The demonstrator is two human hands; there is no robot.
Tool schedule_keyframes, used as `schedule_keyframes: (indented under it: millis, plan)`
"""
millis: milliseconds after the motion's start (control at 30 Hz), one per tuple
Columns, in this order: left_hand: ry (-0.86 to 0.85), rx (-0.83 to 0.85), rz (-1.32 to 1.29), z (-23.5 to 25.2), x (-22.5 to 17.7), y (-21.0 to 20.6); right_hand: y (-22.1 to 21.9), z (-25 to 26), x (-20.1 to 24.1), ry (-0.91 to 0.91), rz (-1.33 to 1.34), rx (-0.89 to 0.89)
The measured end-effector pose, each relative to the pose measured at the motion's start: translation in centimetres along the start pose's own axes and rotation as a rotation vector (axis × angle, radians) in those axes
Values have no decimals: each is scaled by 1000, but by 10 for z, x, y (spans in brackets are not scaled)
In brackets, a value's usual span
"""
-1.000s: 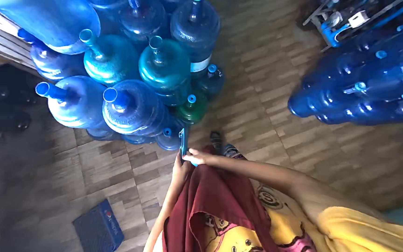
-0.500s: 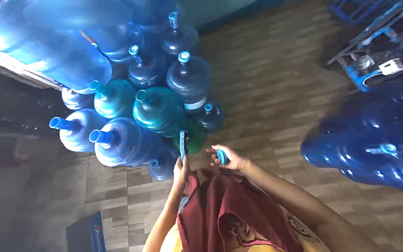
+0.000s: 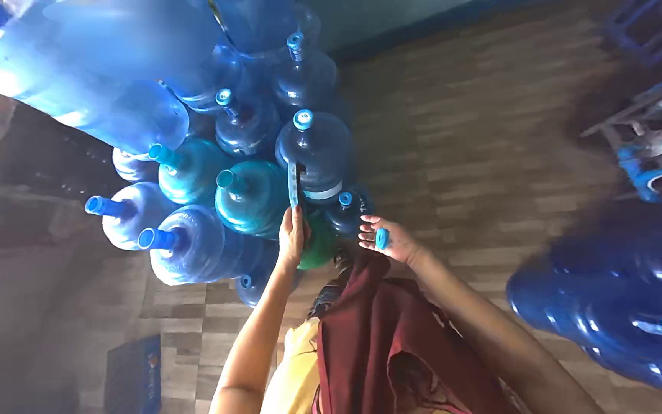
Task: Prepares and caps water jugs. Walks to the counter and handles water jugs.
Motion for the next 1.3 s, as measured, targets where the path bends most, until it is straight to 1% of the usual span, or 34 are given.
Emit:
schedule_keyframes:
  millis: [100, 233, 400, 500, 567, 667, 733, 800, 867, 933, 1033, 1100, 1200, 1300]
  plan:
    - [-34, -30, 4, 47, -20, -4, -30, 19, 47, 191, -289, 32]
    - [-29, -31, 30, 102, -29, -16, -63, 56, 94, 435, -646, 69]
    - [-25, -43, 91, 152, -24, -29, -109, 104, 139, 686, -823, 97]
    - [7, -54, 124, 171, -15, -36, -128, 140, 160, 859, -933, 143]
    - [4, -72, 126, 180, -10, -42, -140, 158, 171, 900, -1036, 211]
    - [-20, -86, 127, 187, -9, -49, -154, 183, 184, 933, -1244, 367]
    - [-18, -108, 134, 190, -10, -54, -162, 200, 190, 920, -1367, 478]
    - [9, -151, 129, 192, -11, -59, -169, 214, 195, 855, -1466, 562]
    - [60, -194, 113, 190, -16, -64, -173, 223, 198, 766, -1501, 614]
    - [92, -229, 105, 189, -20, -67, -174, 231, 201, 762, -1480, 669]
    - [106, -292, 98, 189, -24, -76, -166, 240, 203, 882, -1389, 769]
    - [150, -303, 78, 187, -28, -81, -159, 249, 197, 986, -1320, 816]
    - [220, -295, 99, 185, -38, -82, -153, 258, 189, 1144, -1240, 841]
    - [260, -277, 146, 183, -51, -75, -153, 260, 187, 1231, -1212, 841]
Point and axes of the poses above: each hand's wrist, its own z-axis towards the middle knuckle, its own y-axis out of the back of the hand, x = y × z, the point moved 3 cm from there along z, towards the middle knuckle, and after that the axes turned 11 degrees about z, right-handed, at the moved point
